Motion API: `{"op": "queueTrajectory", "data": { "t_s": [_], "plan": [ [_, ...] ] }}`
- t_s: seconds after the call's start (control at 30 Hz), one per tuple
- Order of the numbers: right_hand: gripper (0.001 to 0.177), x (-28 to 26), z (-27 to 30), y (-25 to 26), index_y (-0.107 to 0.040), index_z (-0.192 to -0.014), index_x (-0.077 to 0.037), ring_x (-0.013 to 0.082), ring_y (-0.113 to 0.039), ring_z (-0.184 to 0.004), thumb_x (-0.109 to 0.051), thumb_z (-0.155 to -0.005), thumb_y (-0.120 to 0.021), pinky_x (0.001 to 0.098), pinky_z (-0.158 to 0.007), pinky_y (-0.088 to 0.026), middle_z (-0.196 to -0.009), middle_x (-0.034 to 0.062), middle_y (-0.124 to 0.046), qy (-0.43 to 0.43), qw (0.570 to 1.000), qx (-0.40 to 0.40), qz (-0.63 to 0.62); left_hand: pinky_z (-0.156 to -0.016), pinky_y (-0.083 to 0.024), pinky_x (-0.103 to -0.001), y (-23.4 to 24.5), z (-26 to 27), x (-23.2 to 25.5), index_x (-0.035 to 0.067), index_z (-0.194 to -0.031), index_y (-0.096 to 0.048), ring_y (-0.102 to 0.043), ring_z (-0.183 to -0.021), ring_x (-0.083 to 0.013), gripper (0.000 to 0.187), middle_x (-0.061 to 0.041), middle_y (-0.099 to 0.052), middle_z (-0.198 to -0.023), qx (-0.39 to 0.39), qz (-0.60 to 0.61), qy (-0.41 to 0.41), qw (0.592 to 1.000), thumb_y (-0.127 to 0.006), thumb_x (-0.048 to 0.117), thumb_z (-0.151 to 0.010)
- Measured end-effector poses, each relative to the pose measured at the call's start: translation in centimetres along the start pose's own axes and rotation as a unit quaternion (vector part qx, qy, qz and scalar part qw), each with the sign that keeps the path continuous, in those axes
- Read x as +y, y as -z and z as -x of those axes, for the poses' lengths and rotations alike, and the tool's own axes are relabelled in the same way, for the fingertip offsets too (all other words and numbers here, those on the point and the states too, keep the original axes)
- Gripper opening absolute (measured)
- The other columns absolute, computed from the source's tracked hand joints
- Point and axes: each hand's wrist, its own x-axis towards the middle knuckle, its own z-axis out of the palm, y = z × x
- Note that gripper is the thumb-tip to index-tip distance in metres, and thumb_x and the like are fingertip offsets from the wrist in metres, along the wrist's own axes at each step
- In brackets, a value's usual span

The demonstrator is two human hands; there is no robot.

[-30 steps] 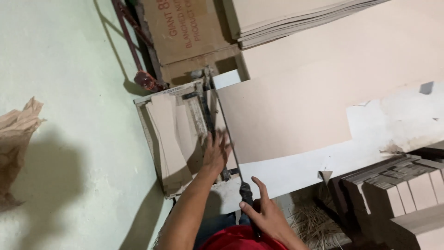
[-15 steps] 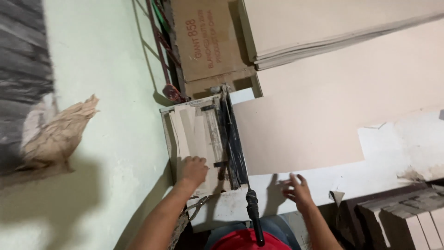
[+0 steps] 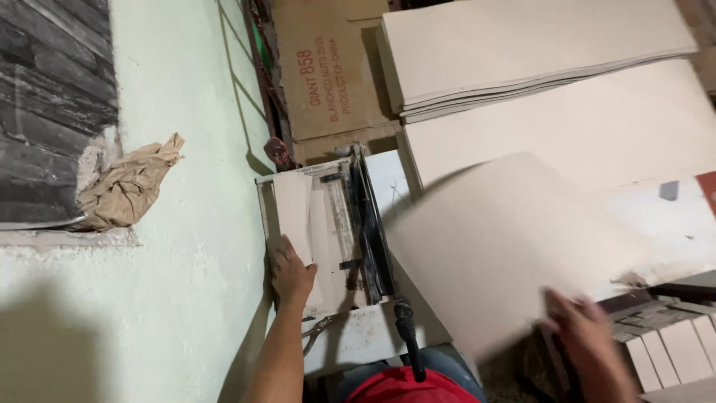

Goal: The person uses a manual paper cutter to trim large sheets of paper. They align the paper against the guide, press down the lever to cut, and then remove the trimmed sheets, repeating the process for multiple pieces.

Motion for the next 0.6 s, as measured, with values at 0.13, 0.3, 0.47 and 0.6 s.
{"op": "queueTrajectory", "data": {
  "t_s": [0.13,0.3,0.47,0.6],
  "plan": [
    [0.036,2.3,-2.3,12.8,-0.074,-0.061,0.014,0.0319,-0.066,-0.053,-0.012,-0.086,-0.074,0.0402,-0.056,-0.049,-0.054,0.0274,-0.078,0.156,0.947,-0.103,0.261,-0.112,-0.035,-0.061,0.1,2.2,-0.6,0.022,-0.166,0.004,-0.034,-0.144,-0.0447,0.097,-0.021,-0.015,-0.168,0.024,0.038,-0.022,0.999,-0.061,0.042,-0.097],
    [0.028,8.1,-17.7,23.5,-0.082,-0.114,0.014,0.0379,-0.039,-0.039,-0.006,-0.097,-0.075,0.0450,-0.039,-0.023,-0.053,0.0321,-0.048,0.084,0.968,-0.041,0.233,-0.121,-0.013,-0.064,-3.9,1.3,-1.4,0.023,-0.166,0.002,-0.013,-0.153,-0.0443,0.100,-0.021,-0.010,-0.169,0.067,0.037,-0.012,0.997,-0.061,0.050,-0.093],
    [0.036,-6.1,-18.6,14.8,-0.086,-0.102,-0.052,0.0060,-0.079,-0.106,-0.054,-0.087,-0.053,0.0246,-0.094,-0.057,-0.116,-0.0212,-0.085,0.156,0.622,-0.107,0.760,-0.120,-0.025,-0.057,-6.1,5.8,-1.6,0.019,-0.166,-0.003,-0.017,-0.153,-0.0442,0.104,-0.019,-0.004,-0.171,0.129,0.021,-0.086,0.988,-0.068,0.051,-0.090],
    [0.021,-10.7,-27.0,5.9,-0.068,-0.099,-0.039,0.0167,-0.077,-0.099,-0.042,-0.094,-0.048,0.0369,-0.085,-0.057,-0.110,-0.0099,-0.080,0.274,0.504,-0.190,0.797,-0.118,-0.027,-0.059,-8.4,11.0,-2.4,0.019,-0.166,-0.003,-0.024,-0.150,-0.0438,0.101,-0.023,-0.020,-0.165,0.103,0.007,-0.109,0.989,-0.064,0.050,-0.093]
  ]
}}
